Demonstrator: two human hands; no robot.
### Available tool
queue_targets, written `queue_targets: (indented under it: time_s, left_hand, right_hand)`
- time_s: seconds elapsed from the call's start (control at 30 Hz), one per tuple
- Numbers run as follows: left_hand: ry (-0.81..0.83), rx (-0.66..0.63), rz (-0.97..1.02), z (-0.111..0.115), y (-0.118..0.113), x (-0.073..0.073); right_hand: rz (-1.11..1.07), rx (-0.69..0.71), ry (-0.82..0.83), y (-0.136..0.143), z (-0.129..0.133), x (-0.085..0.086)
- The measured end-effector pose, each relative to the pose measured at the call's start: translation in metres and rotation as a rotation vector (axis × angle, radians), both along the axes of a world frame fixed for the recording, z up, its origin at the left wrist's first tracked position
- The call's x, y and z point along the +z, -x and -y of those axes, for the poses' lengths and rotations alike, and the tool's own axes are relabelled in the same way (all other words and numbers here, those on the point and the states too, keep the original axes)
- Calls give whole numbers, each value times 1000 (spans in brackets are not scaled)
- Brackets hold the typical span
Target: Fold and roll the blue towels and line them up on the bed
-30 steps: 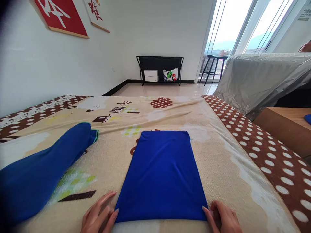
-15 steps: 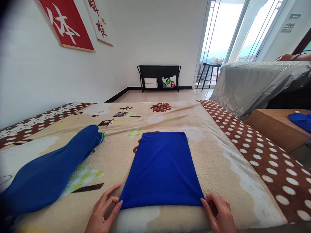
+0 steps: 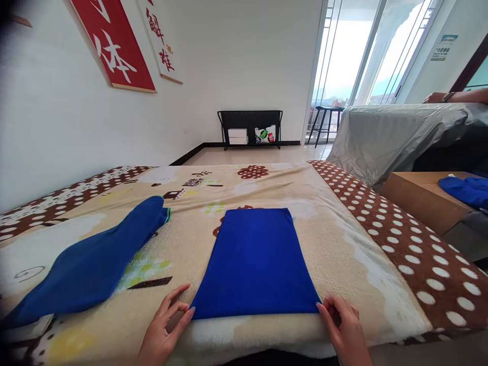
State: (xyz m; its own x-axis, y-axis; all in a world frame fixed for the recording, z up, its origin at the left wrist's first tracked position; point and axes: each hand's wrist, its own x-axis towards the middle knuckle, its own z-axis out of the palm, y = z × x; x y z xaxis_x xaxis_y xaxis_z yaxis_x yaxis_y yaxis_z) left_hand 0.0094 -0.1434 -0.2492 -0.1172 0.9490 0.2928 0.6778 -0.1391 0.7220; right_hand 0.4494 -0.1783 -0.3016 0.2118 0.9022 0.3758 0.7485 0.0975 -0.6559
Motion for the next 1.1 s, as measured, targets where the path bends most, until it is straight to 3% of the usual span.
queue_targets:
  time_s: [0.37,0.7,1.1]
  left_hand:
    - [-38,16,-174,9,-2,-9]
    - [-2,26,-249,9,-1,-28]
    - [-49,25,-220,15,-11,-16]
  right_hand:
    - [110,21,24,-3,3,3]
    - [112,11,-27,0,5,2]
    - [153,-29,-124,4,6,-7]
